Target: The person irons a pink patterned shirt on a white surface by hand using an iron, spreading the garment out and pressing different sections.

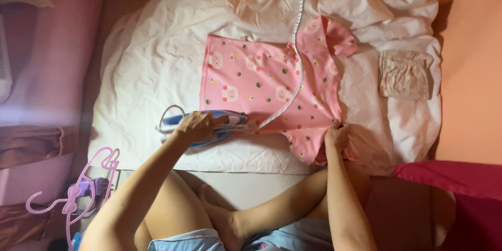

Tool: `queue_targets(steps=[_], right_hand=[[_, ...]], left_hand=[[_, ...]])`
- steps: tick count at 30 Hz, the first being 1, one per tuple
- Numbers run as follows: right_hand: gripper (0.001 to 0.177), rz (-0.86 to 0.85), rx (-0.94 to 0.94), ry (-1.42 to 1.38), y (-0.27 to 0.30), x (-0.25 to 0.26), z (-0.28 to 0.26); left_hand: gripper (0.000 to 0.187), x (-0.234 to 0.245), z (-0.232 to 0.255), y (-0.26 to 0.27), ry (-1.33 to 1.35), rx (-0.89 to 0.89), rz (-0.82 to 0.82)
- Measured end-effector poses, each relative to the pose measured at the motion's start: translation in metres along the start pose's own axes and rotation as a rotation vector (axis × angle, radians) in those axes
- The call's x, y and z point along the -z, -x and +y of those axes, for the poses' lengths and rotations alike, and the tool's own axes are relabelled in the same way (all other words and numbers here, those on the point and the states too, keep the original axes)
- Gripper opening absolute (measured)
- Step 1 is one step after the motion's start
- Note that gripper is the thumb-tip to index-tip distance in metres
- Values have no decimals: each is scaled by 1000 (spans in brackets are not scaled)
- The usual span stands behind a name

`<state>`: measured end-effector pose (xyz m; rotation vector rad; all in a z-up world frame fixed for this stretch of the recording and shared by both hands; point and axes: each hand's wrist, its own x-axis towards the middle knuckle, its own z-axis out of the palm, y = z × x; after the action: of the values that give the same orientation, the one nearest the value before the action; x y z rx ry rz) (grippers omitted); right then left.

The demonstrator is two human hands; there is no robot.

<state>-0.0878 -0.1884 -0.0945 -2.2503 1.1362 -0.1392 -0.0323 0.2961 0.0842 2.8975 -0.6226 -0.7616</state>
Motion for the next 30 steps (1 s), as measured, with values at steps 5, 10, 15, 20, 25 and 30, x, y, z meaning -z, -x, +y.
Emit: queue_targets(steps=[5, 10, 15, 20, 25, 30], right_hand=[[52, -21, -3, -74, -8, -1, 10], [50, -86, -42, -272, -12, 4, 18], [46, -133, -78, -532, -13, 6, 24], [48, -123, -150, -392, -22, 2, 28], [40, -203, -232, -633, -16, -7, 39], [33, -261, -69, -692, -9, -6, 59]], left_hand=[[73, -9, -3, -25, -85, 81, 216], [64, 2, 16, -32, 23, -65, 23], [53, -1, 61, -60, -107, -116, 159], [50, 9, 101, -87, -118, -218, 194], [32, 3, 159, -110, -2, -438, 310], [45, 15, 210, -146, 32, -382, 232]])
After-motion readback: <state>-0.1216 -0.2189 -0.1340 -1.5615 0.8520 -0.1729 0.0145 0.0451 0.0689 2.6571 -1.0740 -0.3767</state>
